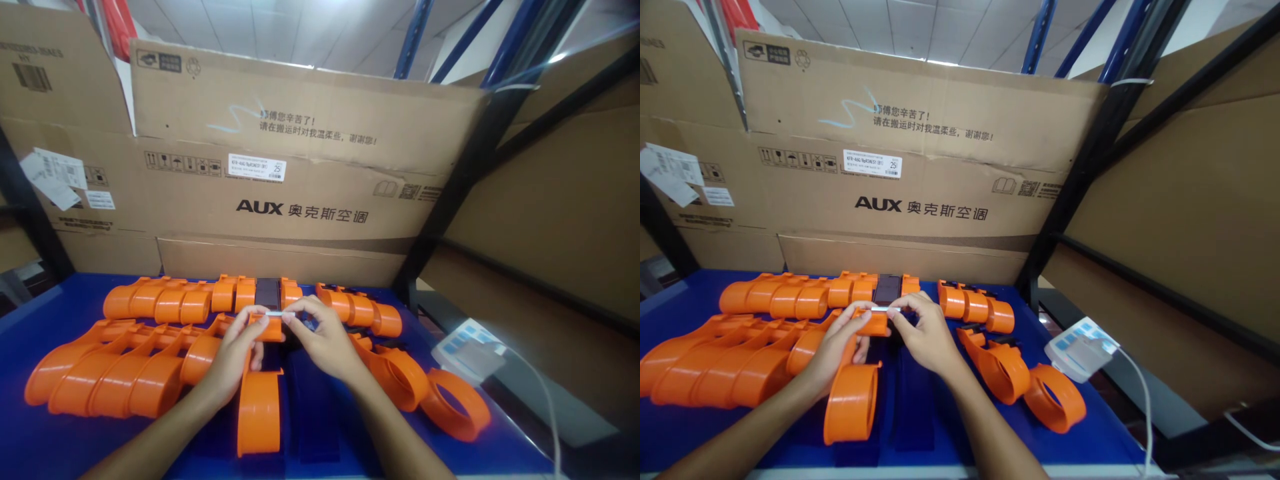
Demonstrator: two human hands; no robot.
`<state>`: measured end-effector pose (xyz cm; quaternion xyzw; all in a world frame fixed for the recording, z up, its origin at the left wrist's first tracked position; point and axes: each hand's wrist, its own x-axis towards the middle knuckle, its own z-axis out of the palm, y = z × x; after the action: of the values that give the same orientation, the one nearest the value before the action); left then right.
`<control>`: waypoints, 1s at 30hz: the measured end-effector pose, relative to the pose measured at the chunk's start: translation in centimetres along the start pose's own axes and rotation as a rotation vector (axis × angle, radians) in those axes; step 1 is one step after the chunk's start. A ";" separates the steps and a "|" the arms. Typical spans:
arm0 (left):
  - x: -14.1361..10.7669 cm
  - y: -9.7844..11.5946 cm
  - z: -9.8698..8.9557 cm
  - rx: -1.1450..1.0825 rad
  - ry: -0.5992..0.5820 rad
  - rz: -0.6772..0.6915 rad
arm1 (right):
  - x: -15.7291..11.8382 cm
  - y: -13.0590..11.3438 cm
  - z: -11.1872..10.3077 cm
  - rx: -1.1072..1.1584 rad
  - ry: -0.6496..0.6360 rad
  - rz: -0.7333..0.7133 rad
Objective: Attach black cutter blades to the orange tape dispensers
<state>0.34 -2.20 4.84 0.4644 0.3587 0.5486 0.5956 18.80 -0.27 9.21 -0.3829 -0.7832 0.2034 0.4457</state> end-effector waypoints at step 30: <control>0.2 0.2 -0.4 -0.049 0.089 0.009 | 0.1 1.5 -1.5 -0.444 -0.007 -0.025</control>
<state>-0.11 -1.93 4.92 0.4264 0.3691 0.5798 0.5880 20.71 0.74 9.05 -0.4612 -0.8150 0.0219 0.3501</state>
